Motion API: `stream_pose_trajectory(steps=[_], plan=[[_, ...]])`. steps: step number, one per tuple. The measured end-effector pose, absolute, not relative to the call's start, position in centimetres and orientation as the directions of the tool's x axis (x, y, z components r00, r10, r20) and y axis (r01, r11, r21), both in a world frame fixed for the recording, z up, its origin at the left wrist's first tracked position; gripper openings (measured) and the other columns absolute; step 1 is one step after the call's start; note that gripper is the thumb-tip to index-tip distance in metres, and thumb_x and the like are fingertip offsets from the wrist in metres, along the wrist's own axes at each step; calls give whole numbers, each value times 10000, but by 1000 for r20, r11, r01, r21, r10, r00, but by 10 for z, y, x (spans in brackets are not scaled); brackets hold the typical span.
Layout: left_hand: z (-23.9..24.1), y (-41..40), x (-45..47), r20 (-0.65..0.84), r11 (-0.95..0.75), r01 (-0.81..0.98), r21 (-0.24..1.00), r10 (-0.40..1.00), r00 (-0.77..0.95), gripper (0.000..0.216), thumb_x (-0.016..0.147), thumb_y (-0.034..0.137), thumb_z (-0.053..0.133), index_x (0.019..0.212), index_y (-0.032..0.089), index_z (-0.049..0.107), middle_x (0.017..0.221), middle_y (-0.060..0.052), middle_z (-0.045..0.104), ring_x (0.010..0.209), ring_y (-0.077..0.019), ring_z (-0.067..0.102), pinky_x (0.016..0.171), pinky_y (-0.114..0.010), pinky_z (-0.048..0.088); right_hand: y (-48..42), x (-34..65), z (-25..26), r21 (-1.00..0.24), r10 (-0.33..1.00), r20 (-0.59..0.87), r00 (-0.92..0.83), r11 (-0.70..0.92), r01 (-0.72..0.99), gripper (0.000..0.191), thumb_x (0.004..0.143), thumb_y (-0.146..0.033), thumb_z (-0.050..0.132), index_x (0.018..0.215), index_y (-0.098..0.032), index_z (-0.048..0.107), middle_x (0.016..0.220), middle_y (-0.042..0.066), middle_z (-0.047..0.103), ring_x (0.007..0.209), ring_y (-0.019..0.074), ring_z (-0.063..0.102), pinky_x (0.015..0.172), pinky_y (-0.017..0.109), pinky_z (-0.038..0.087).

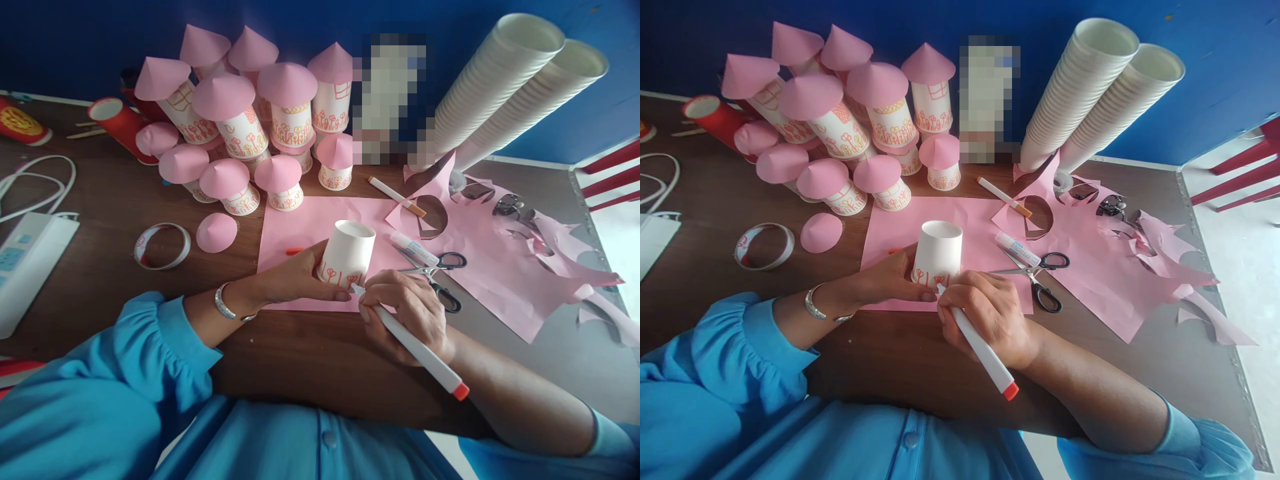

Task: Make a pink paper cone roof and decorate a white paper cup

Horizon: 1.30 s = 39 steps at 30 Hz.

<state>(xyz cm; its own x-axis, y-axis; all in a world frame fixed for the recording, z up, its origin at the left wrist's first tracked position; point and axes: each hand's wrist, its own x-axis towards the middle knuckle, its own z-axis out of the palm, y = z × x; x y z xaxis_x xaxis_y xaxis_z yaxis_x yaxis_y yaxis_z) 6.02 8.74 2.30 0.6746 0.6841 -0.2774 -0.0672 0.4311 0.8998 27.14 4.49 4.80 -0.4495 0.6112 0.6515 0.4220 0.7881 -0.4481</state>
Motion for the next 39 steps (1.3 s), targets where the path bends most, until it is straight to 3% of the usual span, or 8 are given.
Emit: stream_pose_trajectory(steps=[6, 17, 31, 39], plan=[[29, 87, 62, -282, 461, -103, 881, 688, 669, 567, 688, 309, 941, 1130, 193, 605, 1075, -58, 732, 1027, -233, 705, 938, -422, 564, 45, 272, 47, -461, 615, 649, -448, 786, 412, 186, 869, -65, 595, 966, -220, 566, 739, -15, 650, 625, 148, 666, 567, 255, 523], [26, 88, 60, -280, 467, -125, 875, 700, 657, 655, 682, 310, 946, 1187, 206, 543, 1057, -32, 706, 984, -200, 689, 868, -348, 548, 47, 274, 48, -486, 570, 690, -445, 821, 299, 212, 856, -58, 580, 997, -216, 564, 722, -5, 633, 609, 165, 660, 523, 272, 525], [27, 88, 61, -254, 461, -147, 875, 697, 670, 511, 711, 311, 927, 1100, 181, 621, 992, -27, 702, 920, -178, 652, 854, -325, 509, 48, 272, 44, -502, 584, 693, -423, 812, 298, 187, 886, -63, 584, 1001, -210, 566, 753, 3, 637, 641, 160, 686, 539, 257, 524], [26, 88, 61, -229, 453, -169, 875, 696, 681, 568, 715, 333, 924, 1170, 181, 621, 1096, -60, 694, 1023, -210, 650, 913, -352, 507, 48, 272, 43, -523, 567, 699, -435, 821, 230, 134, 939, -92, 573, 1021, -196, 565, 787, 28, 650, 683, 167, 690, 576, 270, 577]])
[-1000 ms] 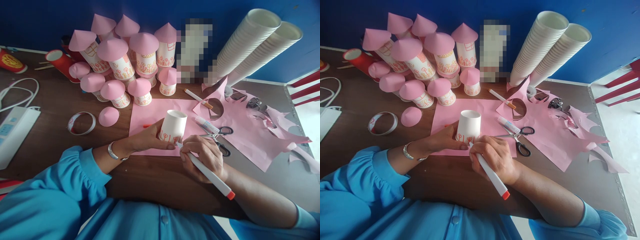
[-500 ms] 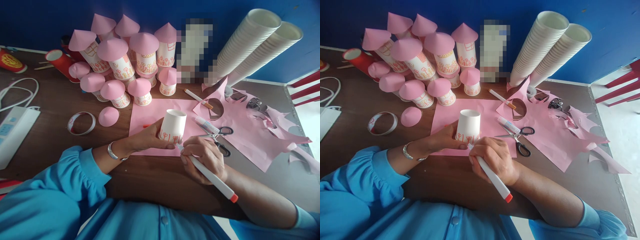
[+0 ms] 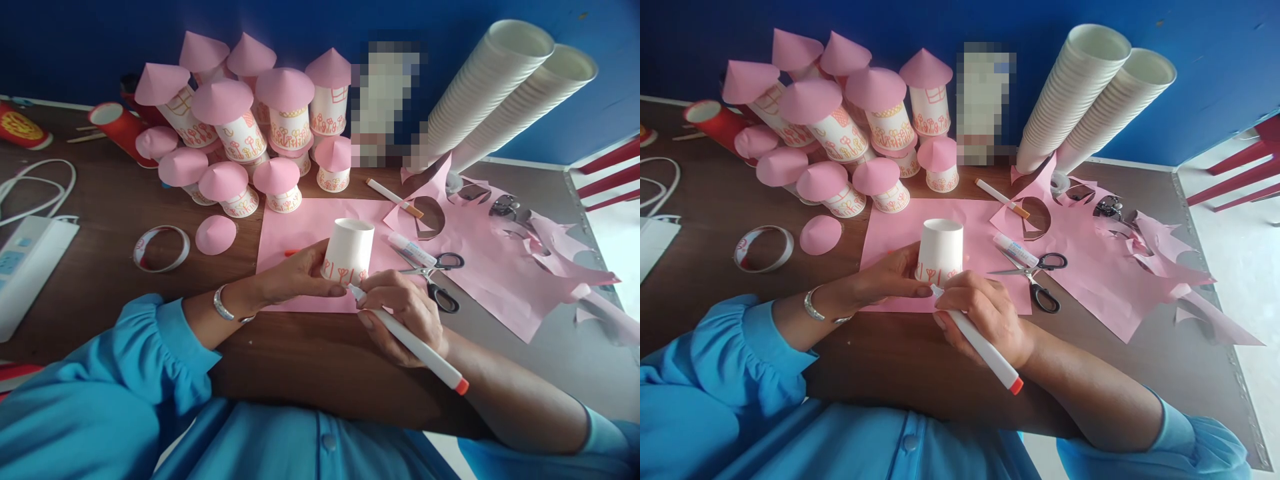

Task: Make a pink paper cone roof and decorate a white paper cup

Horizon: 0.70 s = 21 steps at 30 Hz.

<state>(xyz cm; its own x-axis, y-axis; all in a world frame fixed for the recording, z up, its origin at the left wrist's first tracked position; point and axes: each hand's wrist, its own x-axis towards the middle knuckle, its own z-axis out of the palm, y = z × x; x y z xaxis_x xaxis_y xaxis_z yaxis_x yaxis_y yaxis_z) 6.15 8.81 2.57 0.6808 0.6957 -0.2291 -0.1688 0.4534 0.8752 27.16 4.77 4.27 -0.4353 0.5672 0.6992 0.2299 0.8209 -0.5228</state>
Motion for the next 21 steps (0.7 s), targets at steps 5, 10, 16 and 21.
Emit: stream_pose_trajectory(steps=[5, 10, 16, 21], plan=[[24, 87, 61, -266, 432, -86, 898, 687, 677, 668, 677, 318, 947, 1212, 204, 564, 1096, -46, 676, 1019, -214, 649, 865, -345, 525, 46, 272, 44, -517, 554, 689, -467, 827, 219, 144, 939, -89, 573, 1034, -197, 566, 800, 30, 657, 708, 174, 706, 594, 274, 605], [25, 87, 60, -264, 436, -109, 893, 706, 657, 581, 709, 311, 924, 1163, 190, 581, 1050, -32, 673, 979, -193, 642, 876, -346, 520, 47, 274, 45, -517, 589, 694, -414, 808, 284, 178, 908, -75, 594, 1024, -208, 575, 784, 15, 649, 675, 163, 692, 558, 264, 572], [28, 89, 59, -229, 464, -193, 865, 706, 670, 486, 727, 308, 908, 1114, 165, 652, 1040, -52, 700, 989, -201, 649, 925, -362, 504, 48, 273, 43, -496, 582, 702, -410, 813, 305, 189, 875, -48, 604, 1002, -186, 582, 759, 12, 630, 640, 151, 671, 526, 252, 525], [26, 88, 58, -241, 494, -226, 840, 712, 659, 445, 742, 275, 900, 1103, 179, 658, 1017, -41, 711, 937, -182, 659, 862, -328, 520, 46, 273, 43, -491, 584, 699, -412, 811, 318, 189, 890, -61, 591, 1004, -210, 568, 757, 1, 641, 656, 153, 687, 542, 254, 537]])
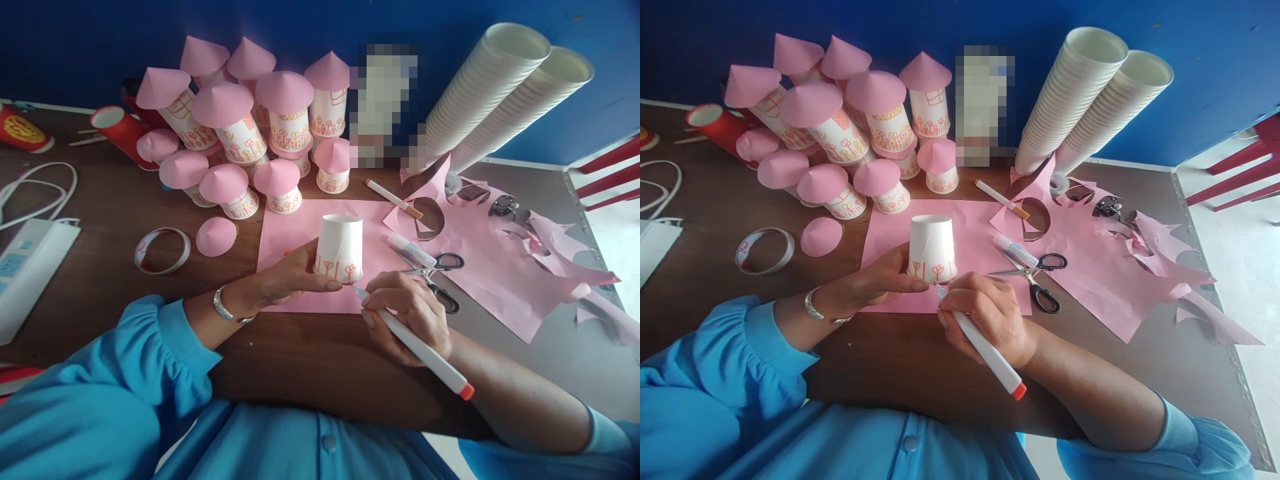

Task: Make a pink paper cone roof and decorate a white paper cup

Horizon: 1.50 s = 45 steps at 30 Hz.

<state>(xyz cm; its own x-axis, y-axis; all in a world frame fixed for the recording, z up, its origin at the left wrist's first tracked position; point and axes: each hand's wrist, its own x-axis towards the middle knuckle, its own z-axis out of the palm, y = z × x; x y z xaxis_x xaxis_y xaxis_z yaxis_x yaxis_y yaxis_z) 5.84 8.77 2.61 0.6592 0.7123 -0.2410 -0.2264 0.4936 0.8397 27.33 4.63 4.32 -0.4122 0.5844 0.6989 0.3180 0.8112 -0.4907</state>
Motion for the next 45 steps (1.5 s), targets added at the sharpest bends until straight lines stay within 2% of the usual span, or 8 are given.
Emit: stream_pose_trajectory(steps=[5, 8, 12, 18, 27, 35, 45], plan=[[30, 86, 59, -214, 511, -296, 807, 721, 659, 472, 787, 240, 851, 1211, 188, 648, 1091, -68, 734, 1010, -213, 682, 908, -346, 528, 47, 274, 45, -487, 589, 698, -407, 807, 333, 185, 898, -74, 590, 1009, -219, 563, 768, 0, 654, 678, 162, 708, 552, 261, 547], [33, 85, 59, -217, 514, -277, 812, 706, 674, 460, 802, 230, 827, 1227, 180, 660, 1106, -82, 744, 1027, -223, 683, 919, -351, 519, 48, 274, 46, -480, 573, 701, -424, 819, 315, 161, 913, -85, 585, 1003, -216, 558, 762, 2, 652, 680, 163, 711, 554, 263, 547], [32, 86, 59, -214, 510, -254, 822, 689, 692, 549, 758, 265, 871, 1256, 185, 653, 1101, -79, 742, 1035, -231, 675, 930, -364, 509, 50, 273, 44, -479, 557, 700, -447, 830, 285, 137, 943, -108, 573, 1014, -223, 550, 774, 6, 664, 669, 160, 699, 544, 267, 553], [28, 87, 59, -271, 523, -177, 834, 667, 694, 592, 709, 278, 926, 1207, 184, 621, 1057, -47, 705, 969, -194, 653, 893, -351, 508, 49, 273, 42, -491, 544, 690, -477, 836, 244, 145, 950, -114, 577, 1048, -219, 559, 776, 5, 663, 676, 166, 700, 578, 280, 595], [21, 87, 58, -220, 481, -213, 851, 693, 687, 516, 740, 266, 912, 1157, 184, 620, 1043, -33, 699, 965, -173, 650, 883, -325, 506, 50, 274, 45, -490, 587, 698, -411, 809, 324, 185, 908, -68, 592, 1032, -202, 567, 781, 13, 647, 651, 149, 683, 530, 250, 530], [23, 89, 56, -209, 485, -234, 843, 695, 687, 487, 723, 290, 908, 1130, 165, 672, 1060, -66, 732, 997, -213, 679, 950, -380, 528, 51, 274, 44, -495, 585, 707, -398, 811, 313, 218, 872, -49, 606, 1026, -202, 584, 776, 6, 637, 652, 155, 673, 527, 248, 522], [24, 88, 56, -201, 473, -237, 849, 703, 682, 534, 725, 275, 904, 1183, 185, 645, 1065, -71, 733, 1001, -225, 684, 935, -388, 530, 53, 274, 46, -491, 576, 712, -401, 817, 302, 232, 890, -57, 597, 1061, -213, 579, 784, 4, 633, 643, 154, 667, 523, 249, 532]])
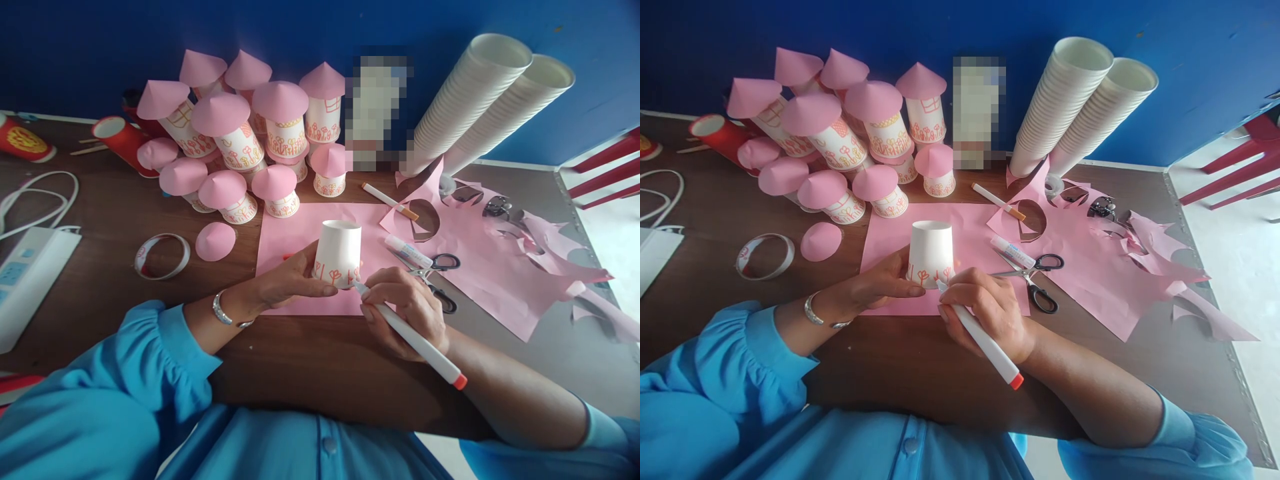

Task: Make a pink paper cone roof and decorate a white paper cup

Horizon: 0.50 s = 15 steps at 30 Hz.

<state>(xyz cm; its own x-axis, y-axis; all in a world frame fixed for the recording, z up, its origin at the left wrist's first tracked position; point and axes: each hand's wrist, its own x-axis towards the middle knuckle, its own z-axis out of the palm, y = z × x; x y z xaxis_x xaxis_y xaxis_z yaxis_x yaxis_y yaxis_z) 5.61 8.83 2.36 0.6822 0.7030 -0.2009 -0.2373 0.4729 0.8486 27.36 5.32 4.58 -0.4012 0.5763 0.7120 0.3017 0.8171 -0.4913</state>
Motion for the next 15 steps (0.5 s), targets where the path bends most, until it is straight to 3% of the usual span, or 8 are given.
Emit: stream_pose_trajectory(steps=[12, 15], plan=[[24, 88, 58, -199, 443, -231, 866, 730, 654, 575, 718, 291, 916, 1203, 208, 618, 1097, -57, 718, 1025, -229, 667, 941, -390, 500, 51, 279, 39, -472, 593, 712, -376, 801, 369, 219, 929, -93, 606, 1091, -236, 646, 893, 24, 592, 657, 145, 590, 526, 265, 503], [26, 86, 59, -186, 401, -225, 888, 761, 621, 620, 702, 279, 926, 1232, 221, 609, 1111, -57, 706, 1050, -234, 661, 938, -388, 510, 52, 280, 33, -493, 609, 709, -354, 788, 368, 248, 952, -104, 592, 1144, -247, 657, 941, 40, 620, 729, 173, 635, 596, 298, 542]])
